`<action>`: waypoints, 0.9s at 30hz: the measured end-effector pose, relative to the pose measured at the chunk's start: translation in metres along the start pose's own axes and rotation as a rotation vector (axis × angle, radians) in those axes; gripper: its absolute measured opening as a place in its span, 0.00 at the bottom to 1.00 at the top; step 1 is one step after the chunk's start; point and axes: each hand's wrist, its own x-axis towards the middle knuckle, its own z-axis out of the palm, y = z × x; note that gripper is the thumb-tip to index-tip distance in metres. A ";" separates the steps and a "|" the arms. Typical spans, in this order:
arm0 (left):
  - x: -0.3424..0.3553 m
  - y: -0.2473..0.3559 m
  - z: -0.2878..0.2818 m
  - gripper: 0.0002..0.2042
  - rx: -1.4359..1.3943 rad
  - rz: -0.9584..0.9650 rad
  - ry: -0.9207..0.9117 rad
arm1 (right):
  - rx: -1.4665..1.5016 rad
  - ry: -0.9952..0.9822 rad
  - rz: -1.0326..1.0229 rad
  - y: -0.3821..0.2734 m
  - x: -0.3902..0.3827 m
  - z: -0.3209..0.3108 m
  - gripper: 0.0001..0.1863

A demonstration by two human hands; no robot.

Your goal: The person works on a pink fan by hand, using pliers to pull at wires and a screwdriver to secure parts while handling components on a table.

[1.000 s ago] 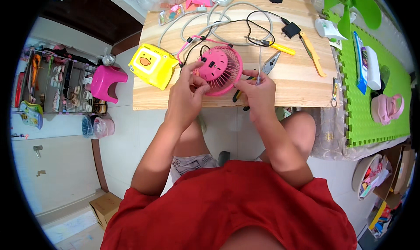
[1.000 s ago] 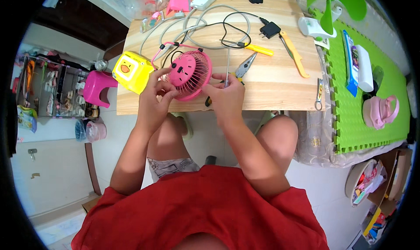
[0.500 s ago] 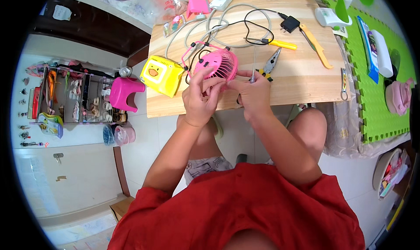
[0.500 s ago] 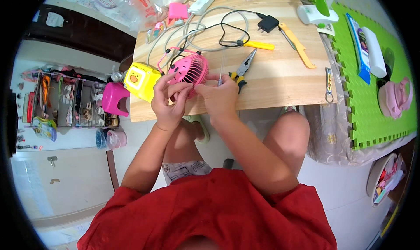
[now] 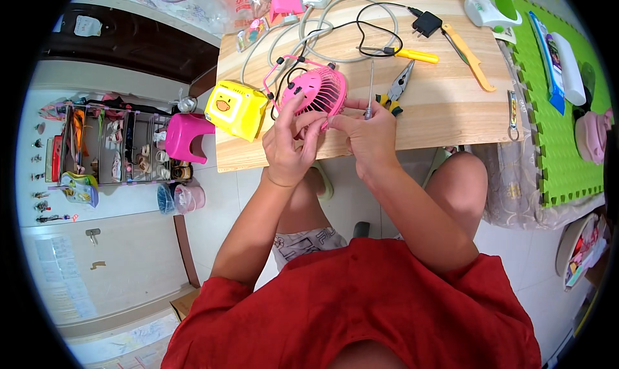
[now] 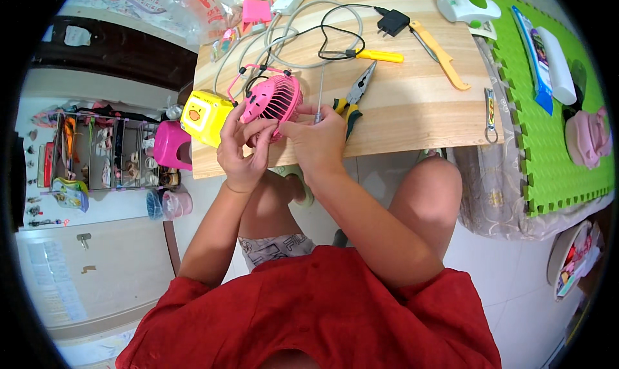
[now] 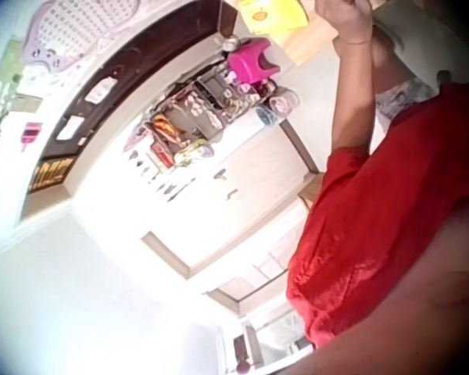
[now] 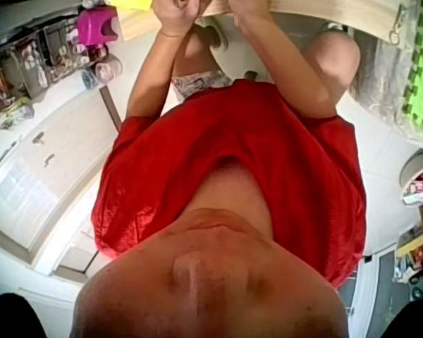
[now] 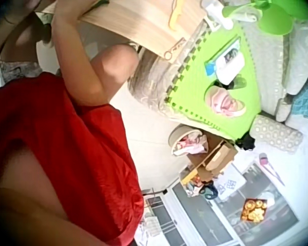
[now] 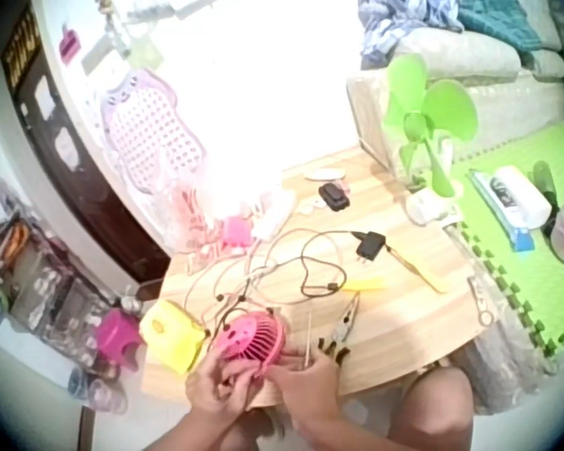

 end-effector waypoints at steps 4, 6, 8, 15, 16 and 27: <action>0.003 0.002 -0.002 0.27 0.007 0.005 -0.015 | 0.036 -0.010 -0.005 0.003 0.000 0.000 0.20; 0.004 0.003 -0.004 0.29 0.015 0.013 -0.035 | 0.041 -0.010 -0.002 0.002 0.000 0.000 0.20; 0.004 0.004 -0.006 0.31 -0.048 -0.049 -0.056 | 0.045 -0.011 0.001 0.001 -0.001 0.001 0.20; 0.001 0.008 -0.013 0.36 -0.120 -0.155 -0.100 | 0.062 -0.019 0.021 -0.001 -0.002 0.002 0.20; 0.000 0.008 -0.013 0.36 -0.123 -0.171 -0.090 | 0.065 -0.023 0.022 -0.001 -0.002 0.002 0.20; 0.001 0.021 -0.013 0.43 -0.189 -0.431 -0.001 | 0.053 -0.018 0.012 -0.005 -0.003 0.009 0.15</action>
